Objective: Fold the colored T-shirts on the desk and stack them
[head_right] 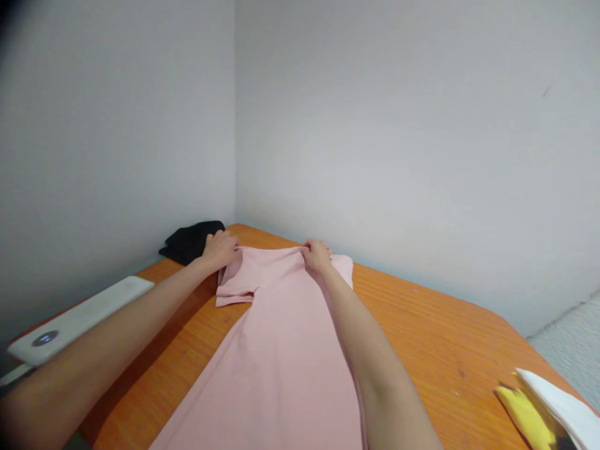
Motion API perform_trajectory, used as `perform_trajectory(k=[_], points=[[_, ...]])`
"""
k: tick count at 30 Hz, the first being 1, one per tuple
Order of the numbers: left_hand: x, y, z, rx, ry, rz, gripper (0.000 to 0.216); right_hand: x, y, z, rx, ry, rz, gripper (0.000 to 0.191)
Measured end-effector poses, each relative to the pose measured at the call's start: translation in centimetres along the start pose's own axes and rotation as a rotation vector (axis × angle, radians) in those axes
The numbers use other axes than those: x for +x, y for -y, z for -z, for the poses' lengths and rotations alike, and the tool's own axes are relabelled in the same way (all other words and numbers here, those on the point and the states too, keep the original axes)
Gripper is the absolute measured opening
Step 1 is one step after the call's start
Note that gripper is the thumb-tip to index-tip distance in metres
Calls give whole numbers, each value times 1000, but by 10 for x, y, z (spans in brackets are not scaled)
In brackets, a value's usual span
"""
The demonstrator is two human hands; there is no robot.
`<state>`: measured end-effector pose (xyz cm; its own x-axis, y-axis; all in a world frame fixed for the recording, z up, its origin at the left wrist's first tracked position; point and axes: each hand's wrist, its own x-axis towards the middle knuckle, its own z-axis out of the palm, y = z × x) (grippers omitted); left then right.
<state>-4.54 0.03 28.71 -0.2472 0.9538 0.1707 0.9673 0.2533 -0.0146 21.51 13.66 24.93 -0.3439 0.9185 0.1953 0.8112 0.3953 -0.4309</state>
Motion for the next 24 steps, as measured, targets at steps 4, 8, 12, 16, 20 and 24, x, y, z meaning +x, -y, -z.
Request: perform_trajectory(k=[4, 8, 12, 16, 20, 24], points=[[1, 6, 10, 53, 17, 20, 33, 0, 22, -6, -12, -47, 5, 21], [-3, 0, 0, 91, 51, 23, 39, -22, 53, -11, -62, -79, -16, 32], [-6, -2, -11, 82, 81, 14, 47, -67, 66, -9, -107, 10, 40, 43], [-3, 0, -9, 34, 131, -18, 33, -109, 64, -8, -180, 342, 95, 105], [3, 2, 3, -76, 162, -19, 29, -120, 62, -9, -217, 526, 60, 123], [15, 0, 23, -238, 165, 42, 29, -117, 62, -9, -230, 553, 60, 129]])
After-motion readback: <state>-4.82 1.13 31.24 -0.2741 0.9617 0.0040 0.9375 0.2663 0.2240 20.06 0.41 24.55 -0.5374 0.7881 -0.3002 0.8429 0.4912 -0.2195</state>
